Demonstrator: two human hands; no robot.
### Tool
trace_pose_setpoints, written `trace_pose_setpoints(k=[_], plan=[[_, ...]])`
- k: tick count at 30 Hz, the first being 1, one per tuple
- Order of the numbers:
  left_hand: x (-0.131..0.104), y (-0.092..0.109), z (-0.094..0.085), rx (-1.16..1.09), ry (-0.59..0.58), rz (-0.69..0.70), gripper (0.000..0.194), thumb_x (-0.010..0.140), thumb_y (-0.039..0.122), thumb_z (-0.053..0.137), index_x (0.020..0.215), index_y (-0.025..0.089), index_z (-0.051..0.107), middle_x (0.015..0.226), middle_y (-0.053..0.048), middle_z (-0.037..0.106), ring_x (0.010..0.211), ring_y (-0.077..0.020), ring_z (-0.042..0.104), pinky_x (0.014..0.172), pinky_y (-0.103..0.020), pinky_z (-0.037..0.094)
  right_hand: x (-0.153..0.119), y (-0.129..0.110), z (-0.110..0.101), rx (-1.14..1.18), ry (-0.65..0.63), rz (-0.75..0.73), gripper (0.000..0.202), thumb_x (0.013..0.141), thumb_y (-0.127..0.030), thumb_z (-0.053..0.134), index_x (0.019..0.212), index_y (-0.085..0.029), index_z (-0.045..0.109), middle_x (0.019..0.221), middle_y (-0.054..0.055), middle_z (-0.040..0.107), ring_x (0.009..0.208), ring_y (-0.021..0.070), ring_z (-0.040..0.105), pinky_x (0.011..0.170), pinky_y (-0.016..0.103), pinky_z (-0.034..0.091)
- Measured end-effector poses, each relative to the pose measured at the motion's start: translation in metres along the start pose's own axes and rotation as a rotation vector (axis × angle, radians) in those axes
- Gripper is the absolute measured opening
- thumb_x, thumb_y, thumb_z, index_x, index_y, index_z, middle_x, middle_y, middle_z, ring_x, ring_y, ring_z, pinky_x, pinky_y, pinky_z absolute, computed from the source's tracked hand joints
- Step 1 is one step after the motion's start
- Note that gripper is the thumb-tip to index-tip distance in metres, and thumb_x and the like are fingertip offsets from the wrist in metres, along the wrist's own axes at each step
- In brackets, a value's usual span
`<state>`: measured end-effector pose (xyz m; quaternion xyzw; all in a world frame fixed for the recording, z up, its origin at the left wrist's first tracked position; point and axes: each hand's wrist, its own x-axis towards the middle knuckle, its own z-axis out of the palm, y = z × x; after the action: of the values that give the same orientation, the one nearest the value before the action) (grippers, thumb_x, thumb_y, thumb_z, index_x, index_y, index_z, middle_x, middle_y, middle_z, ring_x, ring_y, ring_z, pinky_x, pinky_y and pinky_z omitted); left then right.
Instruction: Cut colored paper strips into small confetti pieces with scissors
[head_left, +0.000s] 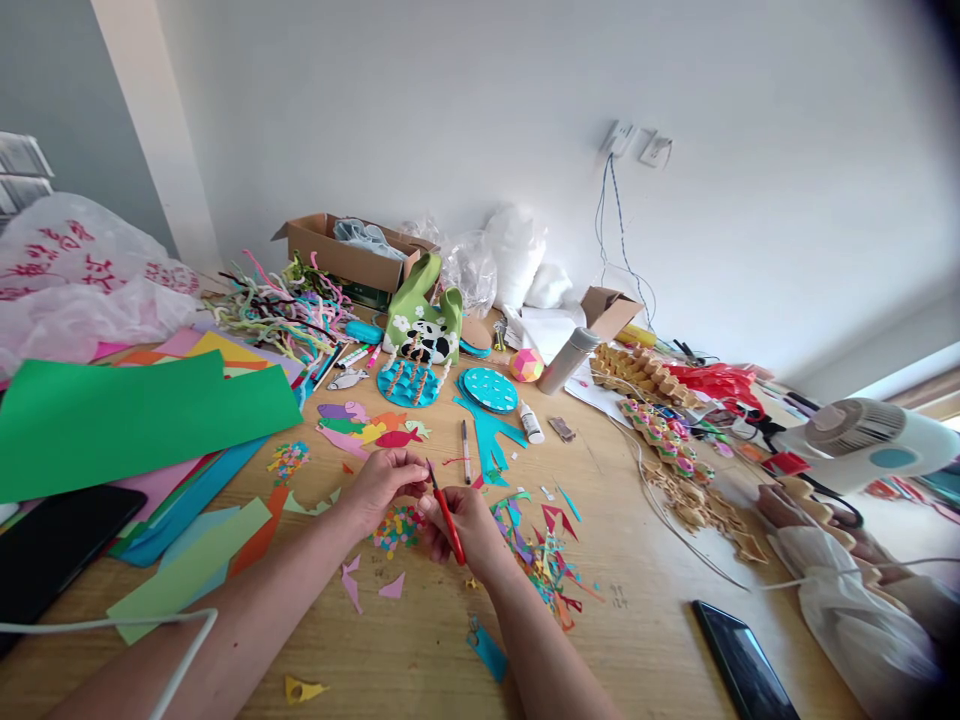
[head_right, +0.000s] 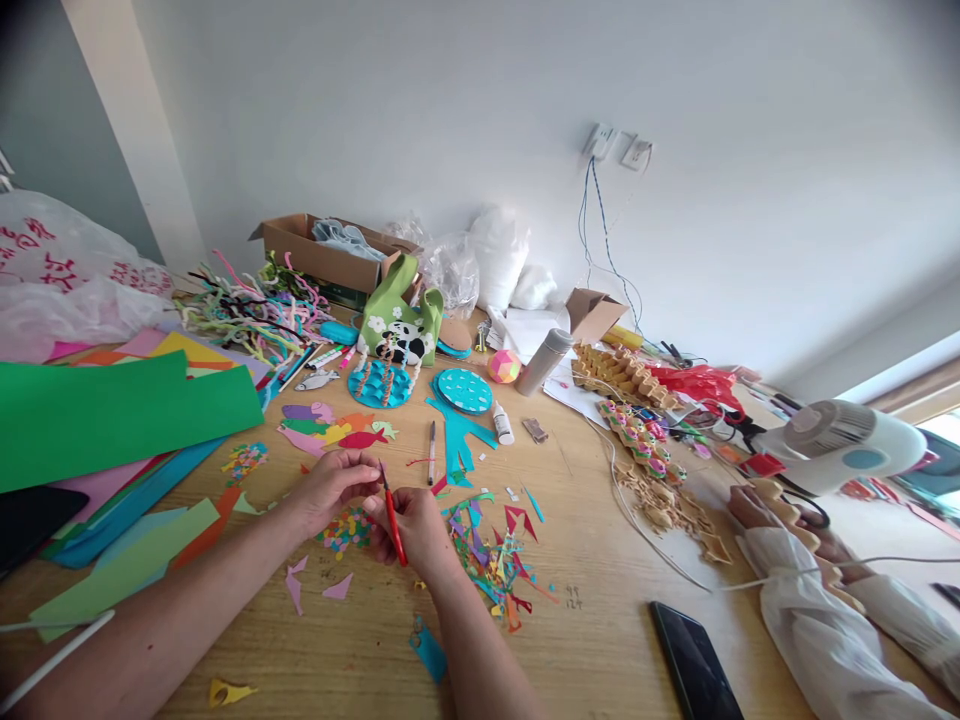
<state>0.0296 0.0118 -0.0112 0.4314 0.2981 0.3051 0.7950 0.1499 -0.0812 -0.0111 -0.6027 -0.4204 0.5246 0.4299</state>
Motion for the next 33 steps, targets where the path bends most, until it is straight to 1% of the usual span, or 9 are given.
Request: trace_pose_setpoints(k=[5,16,23,26,29,33], plan=[[0.0008,0.0005,-0.0009,-0.016,-0.003,-0.017,0.014,0.054,0.021,0.072,0.062,0.013,0.064,0.06,-0.001,0.063,0.056,-0.0123,0.059,0.06,-0.024,0.046,-0.0007,-0.0031,0.001,-0.005,0.008,0.03,0.043,0.067,-0.053,0.069,0.059,-0.016,0.048,0.041,-0.002,0.054,0.031,0.0114,0.051,0.029,0.017,0.037],[0.0011,0.0001,-0.0011,-0.012,-0.021,-0.008,0.013,0.057,0.022,0.072,0.063,0.013,0.065,0.058,-0.001,0.062,0.056,-0.0117,0.058,0.056,-0.022,0.044,-0.0004,0.0004,0.0016,0.036,0.015,0.046,0.045,0.065,-0.056,0.069,0.062,-0.015,0.049,0.044,-0.001,0.057,0.032,0.0114,0.052,0.029,0.018,0.037],[0.0019,-0.0001,-0.002,0.019,-0.019,-0.007,0.013,0.057,0.022,0.071,0.063,0.013,0.065,0.058,-0.001,0.063,0.056,-0.0122,0.058,0.059,-0.024,0.044,-0.0022,-0.0039,0.0011,0.009,-0.009,0.042,0.05,0.065,-0.061,0.065,0.068,-0.012,0.056,0.05,0.002,0.061,0.031,0.0093,0.049,0.031,0.018,0.038],[0.0029,-0.0005,-0.0032,0.04,-0.031,-0.006,0.012,0.058,0.022,0.071,0.063,0.013,0.065,0.057,-0.001,0.063,0.056,-0.0122,0.057,0.059,-0.025,0.045,-0.0031,-0.0045,0.0002,0.0,-0.026,0.037,0.051,0.066,-0.062,0.065,0.069,-0.011,0.059,0.051,0.002,0.062,0.033,0.0102,0.051,0.032,0.018,0.038],[0.0036,-0.0002,-0.0043,0.052,-0.039,-0.011,0.011,0.058,0.022,0.07,0.064,0.013,0.066,0.058,-0.002,0.063,0.056,-0.0121,0.057,0.061,-0.025,0.045,-0.0036,-0.0051,-0.0007,-0.008,-0.032,0.046,0.051,0.066,-0.061,0.065,0.066,-0.011,0.059,0.048,0.002,0.06,0.034,0.0107,0.052,0.031,0.018,0.037],[0.0017,0.003,-0.004,0.045,-0.061,-0.022,0.01,0.058,0.021,0.069,0.064,0.013,0.066,0.058,-0.002,0.063,0.055,-0.0116,0.056,0.06,-0.025,0.045,-0.0043,-0.0068,-0.0007,-0.004,-0.027,0.063,0.05,0.065,-0.06,0.067,0.057,-0.013,0.054,0.045,0.001,0.057,0.033,0.0106,0.051,0.03,0.017,0.036]])
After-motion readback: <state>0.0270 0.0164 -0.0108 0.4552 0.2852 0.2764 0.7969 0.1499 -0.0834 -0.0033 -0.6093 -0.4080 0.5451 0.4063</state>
